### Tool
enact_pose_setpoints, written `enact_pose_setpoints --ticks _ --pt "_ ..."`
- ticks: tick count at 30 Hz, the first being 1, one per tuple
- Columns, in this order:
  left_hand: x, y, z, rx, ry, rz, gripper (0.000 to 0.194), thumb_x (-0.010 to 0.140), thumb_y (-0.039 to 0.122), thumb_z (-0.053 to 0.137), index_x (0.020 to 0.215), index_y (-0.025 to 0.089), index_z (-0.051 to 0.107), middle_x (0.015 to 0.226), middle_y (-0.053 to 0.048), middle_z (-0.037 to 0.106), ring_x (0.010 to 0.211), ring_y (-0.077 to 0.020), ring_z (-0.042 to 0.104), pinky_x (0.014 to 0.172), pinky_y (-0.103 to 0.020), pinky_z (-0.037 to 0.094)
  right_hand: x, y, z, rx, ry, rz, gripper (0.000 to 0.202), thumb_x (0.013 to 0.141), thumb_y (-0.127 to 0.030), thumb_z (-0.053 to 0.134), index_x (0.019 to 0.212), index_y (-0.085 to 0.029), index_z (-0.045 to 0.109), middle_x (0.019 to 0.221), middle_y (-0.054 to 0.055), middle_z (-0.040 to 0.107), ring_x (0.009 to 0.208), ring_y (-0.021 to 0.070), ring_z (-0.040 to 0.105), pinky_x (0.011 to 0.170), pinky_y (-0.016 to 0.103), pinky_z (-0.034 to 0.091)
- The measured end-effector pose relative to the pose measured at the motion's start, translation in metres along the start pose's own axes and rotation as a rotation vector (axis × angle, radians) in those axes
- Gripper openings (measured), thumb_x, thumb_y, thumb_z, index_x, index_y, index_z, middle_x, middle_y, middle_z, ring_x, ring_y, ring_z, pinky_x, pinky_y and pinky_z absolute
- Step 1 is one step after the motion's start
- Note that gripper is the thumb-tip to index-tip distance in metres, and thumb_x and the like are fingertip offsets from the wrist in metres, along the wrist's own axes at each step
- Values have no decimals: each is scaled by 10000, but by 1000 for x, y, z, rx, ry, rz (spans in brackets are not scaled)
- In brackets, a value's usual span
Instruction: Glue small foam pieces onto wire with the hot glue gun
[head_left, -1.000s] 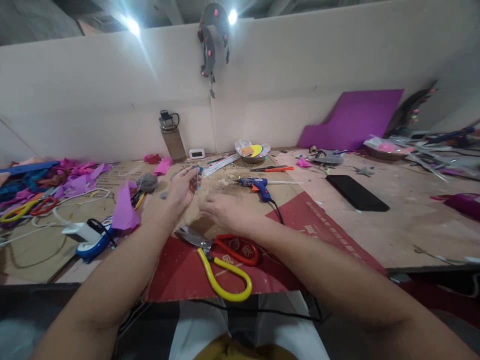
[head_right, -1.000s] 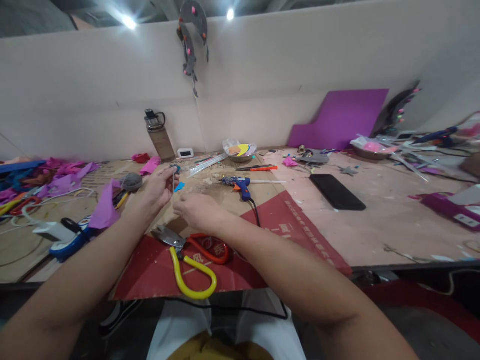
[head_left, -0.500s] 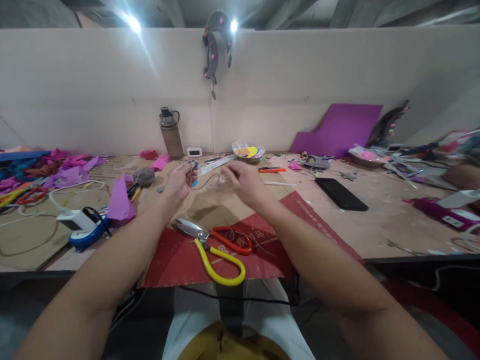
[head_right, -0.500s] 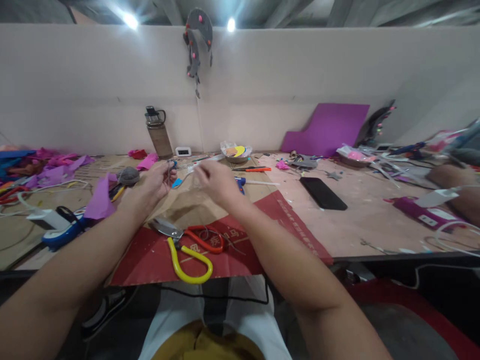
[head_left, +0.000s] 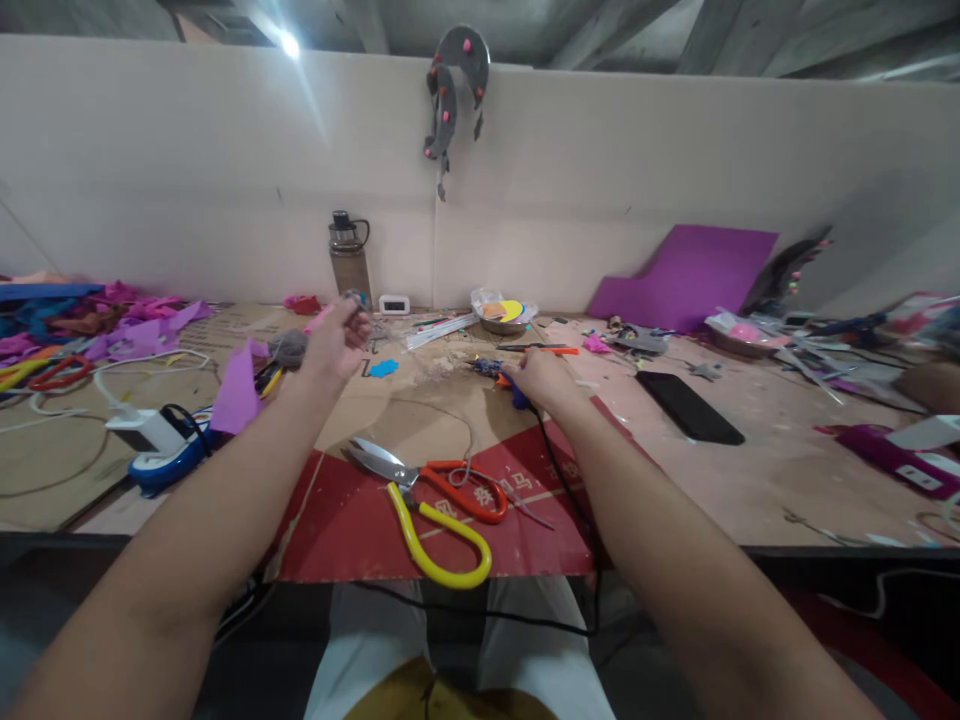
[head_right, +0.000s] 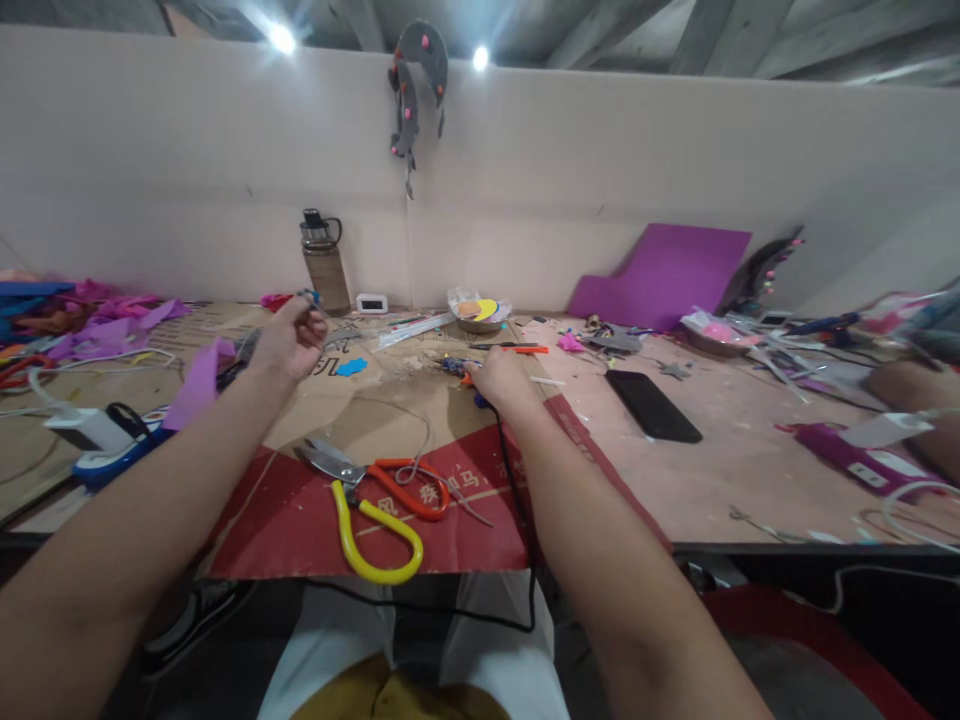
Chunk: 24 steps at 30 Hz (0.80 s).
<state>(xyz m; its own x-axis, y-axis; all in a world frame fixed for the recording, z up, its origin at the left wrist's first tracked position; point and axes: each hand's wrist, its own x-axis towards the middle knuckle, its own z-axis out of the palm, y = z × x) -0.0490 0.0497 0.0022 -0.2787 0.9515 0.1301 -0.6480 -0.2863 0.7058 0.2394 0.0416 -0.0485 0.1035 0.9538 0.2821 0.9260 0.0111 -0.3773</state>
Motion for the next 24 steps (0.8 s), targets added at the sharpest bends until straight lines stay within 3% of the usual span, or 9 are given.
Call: enact_pose_setpoints --ticks 4,6,9,12,13,16,18,21,24 --pt "8 18 2 -77 63 67 217 760 78 687 629 177 545 509 72 541 459 -8 512 442 -90 400 -8 -23 5 377 185 -264 280 869 -337 542 1009 -111 631 1075 170 636 1004 236 585 904 385 452" --pt "4 14 3 -58 28 52 203 741 82 705 636 172 557 534 65 560 462 -9 514 434 -94 393 -20 -44 9 578 78 -366 358 893 -393 514 1110 -120 597 1128 158 623 1013 217 587 906 387 464" --pt "-10 0 8 -16 -89 15 153 718 80 716 681 161 592 570 58 575 478 -14 523 436 -106 385 -43 -74 15 740 -160 -476 529 900 -459 509 1345 -179 454 1360 162 530 1254 240 487 997 429 420" --pt "-29 -12 18 53 -212 -16 125 712 90 718 708 157 613 595 51 577 483 -23 520 442 -124 387 -65 -94 13 853 -380 -560 715 884 -447 552 1477 -169 265 1503 184 380 1380 240 369 1056 411 383" --pt "-34 -14 21 79 -233 -11 112 719 89 711 723 157 622 606 48 581 484 -27 518 441 -132 386 -72 -98 9 893 -418 -617 729 876 -420 573 1479 -158 257 1478 182 412 1354 227 401 1040 385 399" --pt "-38 -16 22 134 -216 10 119 731 104 722 725 164 620 629 45 584 498 -35 520 465 -151 408 -91 -102 -12 897 -581 -792 575 911 -353 544 1428 -170 370 1134 88 647 1030 163 600 925 324 466" --pt "-30 -15 18 109 -175 -1 124 742 118 726 728 175 617 643 42 590 518 -41 533 486 -156 436 -105 -102 -29 836 -599 -876 421 922 -368 536 1300 -185 527 1002 49 663 899 146 609 861 298 479" --pt "-14 -16 7 36 -46 -19 130 805 101 655 712 177 607 614 42 576 507 -33 526 469 -129 436 -125 -102 -47 768 -738 -1091 389 936 -388 527 1280 -207 558 1004 38 686 895 130 617 838 250 469" --pt "-4 -17 0 5 37 -67 171 830 74 614 690 169 586 574 44 554 479 -26 512 427 -109 410 -132 -97 -52 619 -695 -1343 327 926 -465 518 1070 -227 692 1006 53 707 954 156 610 898 279 433"
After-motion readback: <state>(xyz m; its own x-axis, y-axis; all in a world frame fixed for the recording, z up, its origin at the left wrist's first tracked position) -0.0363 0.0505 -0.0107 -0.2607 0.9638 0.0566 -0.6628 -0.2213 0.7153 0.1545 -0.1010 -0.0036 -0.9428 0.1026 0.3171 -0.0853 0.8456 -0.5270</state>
